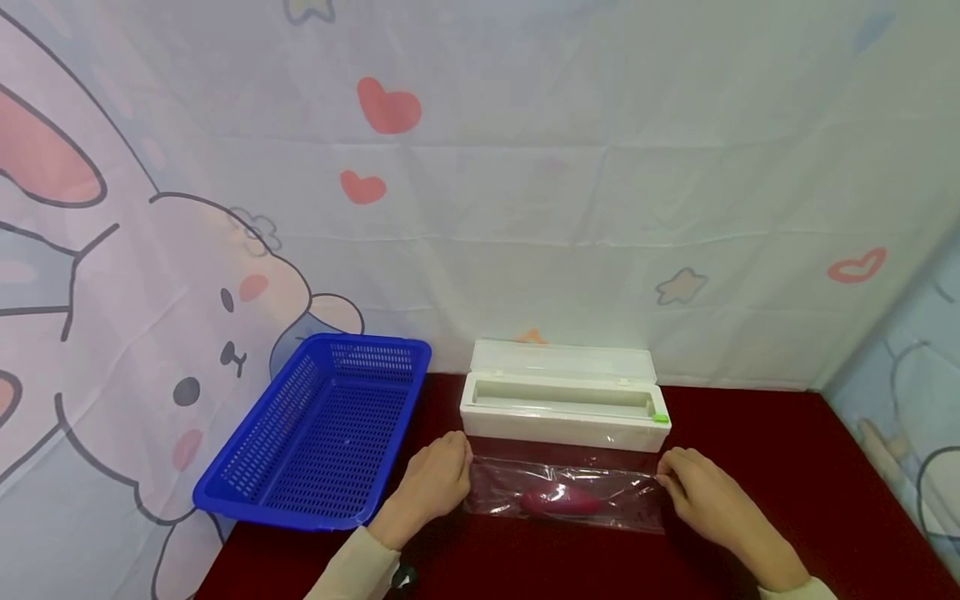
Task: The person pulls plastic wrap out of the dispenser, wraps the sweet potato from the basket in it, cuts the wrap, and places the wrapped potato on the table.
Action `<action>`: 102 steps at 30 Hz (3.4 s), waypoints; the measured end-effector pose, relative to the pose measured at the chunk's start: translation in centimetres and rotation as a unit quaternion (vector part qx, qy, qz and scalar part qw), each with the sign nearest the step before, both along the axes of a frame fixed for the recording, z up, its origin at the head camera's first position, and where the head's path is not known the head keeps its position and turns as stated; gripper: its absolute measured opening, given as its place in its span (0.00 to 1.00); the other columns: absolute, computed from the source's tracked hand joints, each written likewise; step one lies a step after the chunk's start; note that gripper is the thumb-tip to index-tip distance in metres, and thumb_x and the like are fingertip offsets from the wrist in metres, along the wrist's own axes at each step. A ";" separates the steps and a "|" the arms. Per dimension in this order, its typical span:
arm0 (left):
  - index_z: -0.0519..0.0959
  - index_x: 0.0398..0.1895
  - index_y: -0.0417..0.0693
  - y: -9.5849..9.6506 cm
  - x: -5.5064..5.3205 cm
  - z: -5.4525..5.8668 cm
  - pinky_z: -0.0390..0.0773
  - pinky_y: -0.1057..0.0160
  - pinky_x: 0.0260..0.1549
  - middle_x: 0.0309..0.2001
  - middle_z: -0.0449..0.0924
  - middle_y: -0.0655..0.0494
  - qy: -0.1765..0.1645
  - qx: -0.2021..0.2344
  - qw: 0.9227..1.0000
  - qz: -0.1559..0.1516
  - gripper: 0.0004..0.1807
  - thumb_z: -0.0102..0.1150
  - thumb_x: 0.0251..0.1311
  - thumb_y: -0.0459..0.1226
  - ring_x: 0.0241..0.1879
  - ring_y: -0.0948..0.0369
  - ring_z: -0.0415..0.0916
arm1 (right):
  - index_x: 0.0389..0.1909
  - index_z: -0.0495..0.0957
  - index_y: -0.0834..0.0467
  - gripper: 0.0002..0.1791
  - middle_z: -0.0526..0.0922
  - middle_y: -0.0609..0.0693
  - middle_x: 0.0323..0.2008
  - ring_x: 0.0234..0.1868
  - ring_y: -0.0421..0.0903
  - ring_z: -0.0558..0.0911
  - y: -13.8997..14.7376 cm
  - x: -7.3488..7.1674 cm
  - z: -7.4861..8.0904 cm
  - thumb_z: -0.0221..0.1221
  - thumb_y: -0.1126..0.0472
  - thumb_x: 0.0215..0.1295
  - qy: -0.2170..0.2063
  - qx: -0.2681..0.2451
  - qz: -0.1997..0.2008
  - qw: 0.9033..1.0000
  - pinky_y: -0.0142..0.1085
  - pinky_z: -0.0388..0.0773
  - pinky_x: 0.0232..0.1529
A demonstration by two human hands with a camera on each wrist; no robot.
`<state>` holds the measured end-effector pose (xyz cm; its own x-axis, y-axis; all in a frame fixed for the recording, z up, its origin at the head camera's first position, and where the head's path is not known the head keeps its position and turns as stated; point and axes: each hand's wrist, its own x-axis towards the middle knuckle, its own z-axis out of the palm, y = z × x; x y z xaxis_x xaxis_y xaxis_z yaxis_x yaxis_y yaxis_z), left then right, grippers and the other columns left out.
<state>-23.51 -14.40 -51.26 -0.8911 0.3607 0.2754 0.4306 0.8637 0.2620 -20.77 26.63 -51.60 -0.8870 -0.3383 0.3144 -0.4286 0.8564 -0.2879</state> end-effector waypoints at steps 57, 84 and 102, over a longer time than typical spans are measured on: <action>0.83 0.35 0.45 0.2 -0.6 -2.7 0.86 0.54 0.31 0.33 0.85 0.54 -0.090 -0.019 0.995 0.041 0.05 0.62 0.72 0.35 0.33 0.55 0.85 | 0.29 0.81 0.52 0.10 0.76 0.42 0.28 0.32 0.42 0.73 -1.4 -1.3 -3.7 0.69 0.67 0.66 -0.142 0.024 -0.037 0.989 0.42 0.75 0.35; 0.86 0.31 0.47 -0.2 -1.0 -4.2 0.81 0.53 0.24 0.31 0.87 0.54 -0.102 -0.015 0.994 0.034 0.06 0.66 0.67 0.36 0.27 0.58 0.82 | 0.30 0.83 0.53 0.08 0.78 0.43 0.28 0.31 0.41 0.72 -1.2 -1.4 -3.8 0.69 0.67 0.66 -0.153 0.017 -0.038 0.987 0.40 0.74 0.33; 0.75 0.17 0.55 0.0 -1.2 -3.4 0.68 0.62 0.21 0.25 0.79 0.64 -0.153 -0.010 0.987 0.056 0.19 0.64 0.67 0.35 0.20 0.66 0.63 | 0.31 0.84 0.53 0.07 0.78 0.42 0.29 0.32 0.41 0.72 -1.1 -1.3 -3.6 0.70 0.66 0.66 -0.154 0.010 -0.044 0.987 0.39 0.74 0.34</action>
